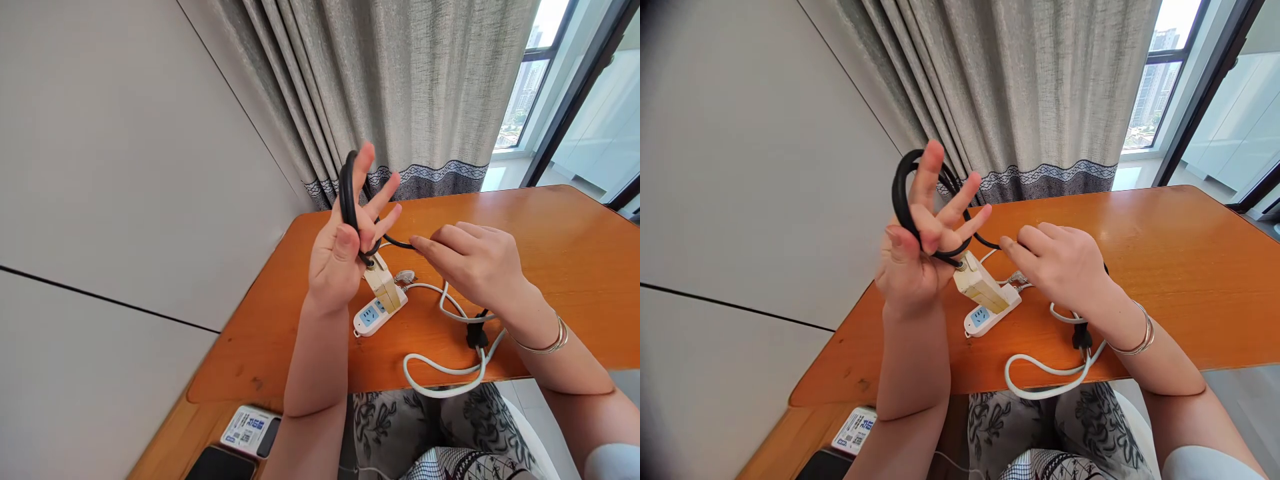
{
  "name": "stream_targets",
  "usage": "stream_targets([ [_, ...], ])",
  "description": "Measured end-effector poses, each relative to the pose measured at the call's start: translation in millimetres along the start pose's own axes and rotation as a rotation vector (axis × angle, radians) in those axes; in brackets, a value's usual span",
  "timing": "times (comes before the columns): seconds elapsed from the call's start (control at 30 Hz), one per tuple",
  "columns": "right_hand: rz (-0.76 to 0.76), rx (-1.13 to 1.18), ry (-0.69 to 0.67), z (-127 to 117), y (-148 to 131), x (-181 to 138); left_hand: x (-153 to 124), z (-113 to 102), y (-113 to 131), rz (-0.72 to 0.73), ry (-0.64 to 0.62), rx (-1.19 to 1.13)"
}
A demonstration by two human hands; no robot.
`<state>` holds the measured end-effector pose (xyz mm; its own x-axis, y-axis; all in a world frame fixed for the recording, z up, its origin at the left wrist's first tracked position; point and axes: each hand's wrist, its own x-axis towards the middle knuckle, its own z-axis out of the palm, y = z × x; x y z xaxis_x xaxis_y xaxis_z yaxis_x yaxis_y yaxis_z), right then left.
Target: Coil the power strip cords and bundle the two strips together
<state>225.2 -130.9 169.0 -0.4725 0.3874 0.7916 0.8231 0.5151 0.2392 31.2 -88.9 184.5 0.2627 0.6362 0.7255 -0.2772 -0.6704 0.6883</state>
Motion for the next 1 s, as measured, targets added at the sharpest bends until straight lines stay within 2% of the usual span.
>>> stream_targets([
  [0.17, -0.069, 0.127, 0.047, -9, -5, 2, -4, 7, -2, -0.025, -0.043, 0.026],
  [0.43, -0.093, 0.045, 0.108, -15, 5, -1, -9, 8, -2, -0.085, -0.128, 0.081],
  [0.6, -0.031, 0.051, 0.055, -18, 5, -1, -7, 14, -1, -0.095, -0.273, 0.348],
  [0.77, -0.015, 0.03, 0.134, -17, 3, 0, -8, 22, 1, -0.104, -0.361, 0.611],
  [0.87, -0.009, 0.035, 0.113, -17, 4, 0, -7, 23, 3, -0.178, -0.436, 0.591],
  [1.0, -0.035, 0.1, 0.106, -14, 10, -1, -5, 17, 9, -0.279, -0.528, 0.423],
])
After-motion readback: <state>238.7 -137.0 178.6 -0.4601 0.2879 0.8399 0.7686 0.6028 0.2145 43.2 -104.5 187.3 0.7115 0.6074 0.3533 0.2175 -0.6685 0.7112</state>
